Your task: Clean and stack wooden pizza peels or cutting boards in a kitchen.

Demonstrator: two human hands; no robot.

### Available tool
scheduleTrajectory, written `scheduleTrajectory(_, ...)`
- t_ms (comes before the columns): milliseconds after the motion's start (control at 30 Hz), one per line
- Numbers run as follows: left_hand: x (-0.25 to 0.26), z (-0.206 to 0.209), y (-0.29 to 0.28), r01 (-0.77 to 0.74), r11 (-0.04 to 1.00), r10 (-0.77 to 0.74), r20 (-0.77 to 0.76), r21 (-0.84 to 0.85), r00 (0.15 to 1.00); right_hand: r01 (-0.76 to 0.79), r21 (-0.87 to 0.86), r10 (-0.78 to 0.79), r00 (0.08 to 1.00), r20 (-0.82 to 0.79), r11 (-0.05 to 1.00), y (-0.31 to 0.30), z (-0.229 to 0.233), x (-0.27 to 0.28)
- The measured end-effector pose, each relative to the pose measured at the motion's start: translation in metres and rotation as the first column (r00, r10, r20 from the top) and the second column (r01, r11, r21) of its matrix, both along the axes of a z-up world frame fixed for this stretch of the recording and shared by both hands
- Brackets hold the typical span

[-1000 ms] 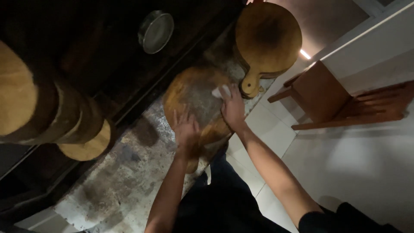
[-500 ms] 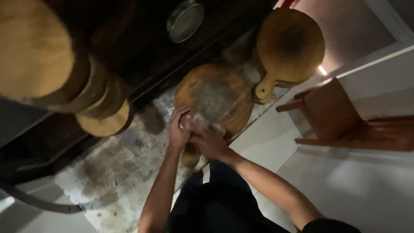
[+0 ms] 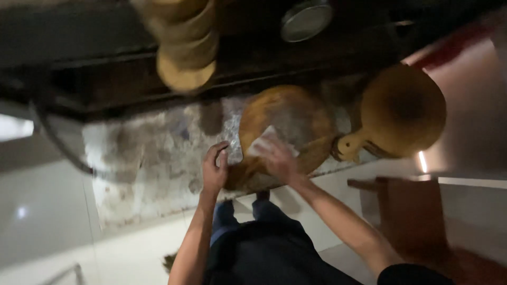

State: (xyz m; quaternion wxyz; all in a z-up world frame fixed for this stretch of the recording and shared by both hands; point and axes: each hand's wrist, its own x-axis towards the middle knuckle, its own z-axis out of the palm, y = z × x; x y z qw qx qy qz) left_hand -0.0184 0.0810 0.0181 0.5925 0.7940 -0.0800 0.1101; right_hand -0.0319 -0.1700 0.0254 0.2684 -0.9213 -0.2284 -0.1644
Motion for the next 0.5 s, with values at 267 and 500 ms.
scheduleTrajectory(267,-0.068,-0.016,0.002,-0.418,0.897,0.383,-0.219,-0.143,0.898,-0.432,-0.009,0.432,0.902,-0.024,0.902,0.072,0.017,-0.035)
scheduleTrajectory(500,-0.118,0.034,0.007,-0.170,0.883,0.168,0.045,0.438,0.985,-0.479,-0.018,0.479,0.878,-0.004,0.878,0.054,-0.014,-0.003)
